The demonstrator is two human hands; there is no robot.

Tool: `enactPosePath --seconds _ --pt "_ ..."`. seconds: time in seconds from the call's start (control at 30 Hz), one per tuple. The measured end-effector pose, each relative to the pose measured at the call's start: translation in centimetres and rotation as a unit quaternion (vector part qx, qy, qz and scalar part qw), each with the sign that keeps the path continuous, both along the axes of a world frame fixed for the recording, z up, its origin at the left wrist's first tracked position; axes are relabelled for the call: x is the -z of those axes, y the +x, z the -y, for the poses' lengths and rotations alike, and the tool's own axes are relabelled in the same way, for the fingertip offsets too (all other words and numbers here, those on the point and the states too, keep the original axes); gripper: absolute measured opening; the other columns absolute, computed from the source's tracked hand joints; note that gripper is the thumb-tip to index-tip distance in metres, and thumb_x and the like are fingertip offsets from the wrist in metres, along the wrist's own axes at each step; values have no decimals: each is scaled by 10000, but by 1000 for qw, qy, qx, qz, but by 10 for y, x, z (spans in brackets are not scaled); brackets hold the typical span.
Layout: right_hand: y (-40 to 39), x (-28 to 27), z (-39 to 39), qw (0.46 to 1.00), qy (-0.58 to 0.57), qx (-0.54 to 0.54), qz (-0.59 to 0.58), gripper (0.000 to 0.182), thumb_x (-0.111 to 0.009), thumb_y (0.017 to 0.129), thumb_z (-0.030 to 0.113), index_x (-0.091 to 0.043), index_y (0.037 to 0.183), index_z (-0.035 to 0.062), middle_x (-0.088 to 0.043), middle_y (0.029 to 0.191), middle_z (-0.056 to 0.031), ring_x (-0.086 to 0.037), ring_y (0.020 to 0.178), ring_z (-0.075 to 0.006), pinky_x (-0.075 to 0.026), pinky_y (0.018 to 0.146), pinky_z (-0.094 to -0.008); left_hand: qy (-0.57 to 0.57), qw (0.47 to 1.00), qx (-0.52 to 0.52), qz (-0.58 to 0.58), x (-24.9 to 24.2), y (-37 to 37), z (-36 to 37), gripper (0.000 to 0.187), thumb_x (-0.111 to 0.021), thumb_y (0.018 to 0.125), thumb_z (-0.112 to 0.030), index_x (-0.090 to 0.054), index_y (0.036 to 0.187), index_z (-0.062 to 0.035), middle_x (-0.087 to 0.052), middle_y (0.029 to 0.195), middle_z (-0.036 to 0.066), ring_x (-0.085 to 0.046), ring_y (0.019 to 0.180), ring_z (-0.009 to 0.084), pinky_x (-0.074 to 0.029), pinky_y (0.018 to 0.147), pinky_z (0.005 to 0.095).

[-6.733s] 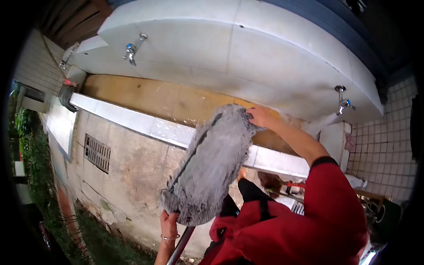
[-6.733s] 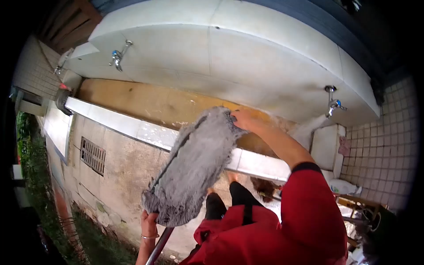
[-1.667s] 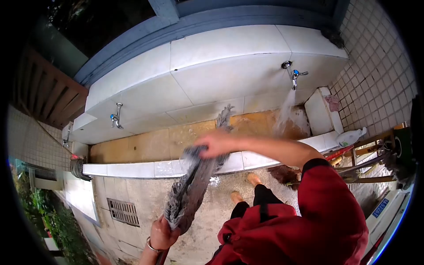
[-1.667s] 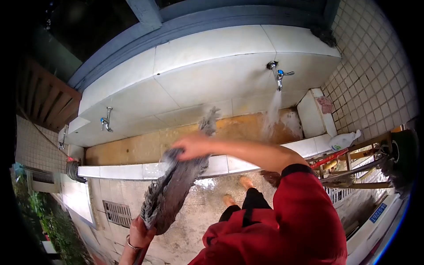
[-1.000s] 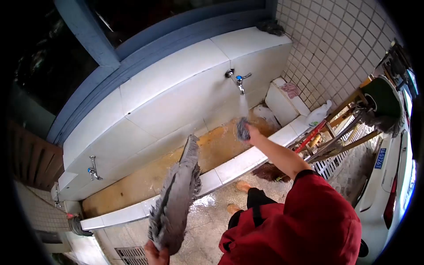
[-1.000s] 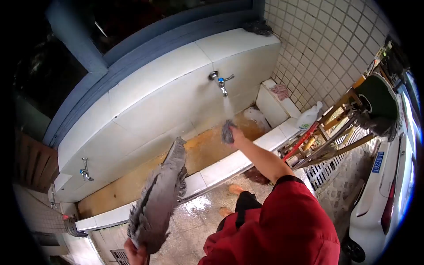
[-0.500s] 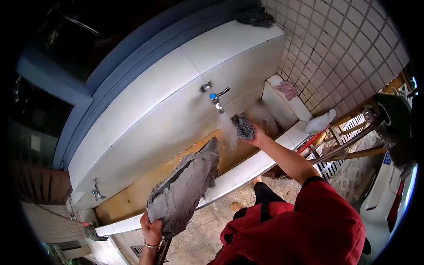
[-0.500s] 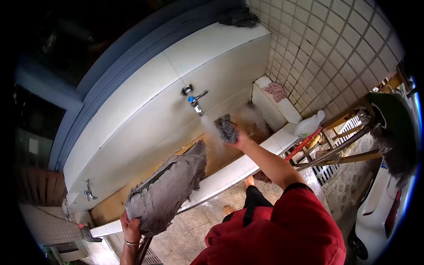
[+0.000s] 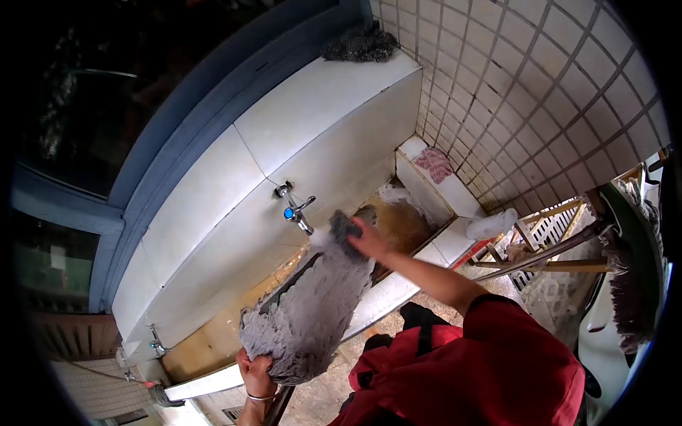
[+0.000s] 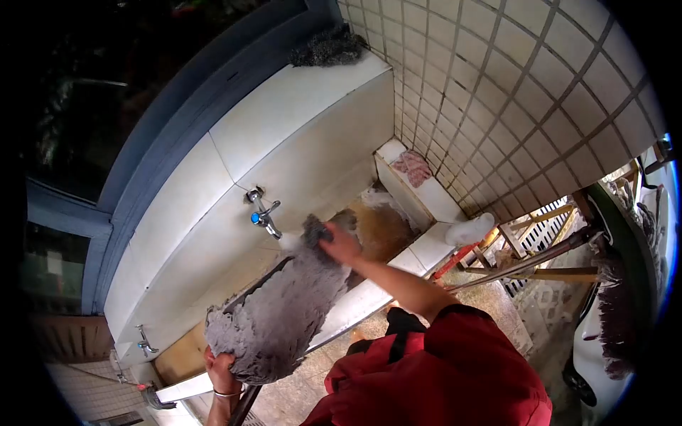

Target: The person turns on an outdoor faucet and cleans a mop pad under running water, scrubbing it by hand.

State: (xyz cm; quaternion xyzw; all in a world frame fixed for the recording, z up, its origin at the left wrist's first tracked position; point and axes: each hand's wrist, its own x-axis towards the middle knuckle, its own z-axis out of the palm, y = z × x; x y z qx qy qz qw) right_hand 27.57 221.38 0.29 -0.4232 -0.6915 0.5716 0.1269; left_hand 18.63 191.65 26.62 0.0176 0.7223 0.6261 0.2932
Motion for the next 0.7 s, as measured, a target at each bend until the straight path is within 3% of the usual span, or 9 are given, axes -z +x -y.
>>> enactPosePath --seconds 0.1,0.2,0.3,0.4,0.47,0.5,0.6,0.7 --pt "19 -10 -26 991 -1 130 43 548 -607 755 314 -432 1191 31 -549 1105 -166 -538 1008 -272 -425 847 -327 -9 996 72 -45 -8 8 -1 529 -497 552 -10 -488 1081 -2 -554 998 63 -515 892 206 -410 796 316" --pt "-3 -40 26 983 111 115 -92 564 -604 743 344 -440 1185 34 -556 1079 -184 -541 1003 -286 -429 843 -327 -11 995 87 -40 3 3 5 530 -497 546 -17 -490 1075 5 -555 1000 67 -521 909 216 -411 812 325" --pt "-16 -18 24 996 85 1 14 563 -610 735 370 -467 1166 38 -568 1064 -175 -554 981 -289 -437 827 -342 13 999 41 5 4 -3 2 531 -489 539 -18 -488 1069 18 -550 1017 82 -521 936 229 -406 835 339" --pt "12 12 -17 985 33 23 168 557 -625 727 375 -490 1143 31 -581 1048 -155 -564 961 -266 -439 810 -342 21 998 53 2 17 -21 8 544 -484 551 -31 -476 1093 18 -538 1033 97 -510 954 243 -401 846 357" --pt "7 30 -20 986 -7 157 48 534 -640 721 360 -505 1129 45 -590 1023 -130 -572 913 -239 -443 785 -346 27 997 76 -6 26 -32 6 557 -484 555 -51 -472 1109 5 -551 975 88 -520 910 247 -423 812 360" --pt "9 29 -14 975 -33 218 -11 522 -647 717 353 -512 1122 52 -594 1011 -117 -576 889 -226 -446 773 -348 -47 997 24 -51 35 -35 6 523 -480 582 -21 -477 1105 -6 -553 937 68 -520 864 222 -425 793 344" --pt "-43 9 -9 932 -261 178 -179 465 -656 729 296 -525 1105 57 -595 971 -84 -572 830 -184 -459 737 -325 6 997 81 -16 52 -42 -24 501 -472 615 0 -473 1115 -16 -553 915 54 -516 829 198 -424 778 324" --pt "-52 -90 -7 903 -377 109 -175 424 -649 749 243 -522 1107 55 -589 956 -59 -560 799 -150 -466 704 -295 75 991 100 50 59 -47 -60 428 -448 622 31 -514 1045 29 -574 943 83 -545 871 203 -432 787 333"
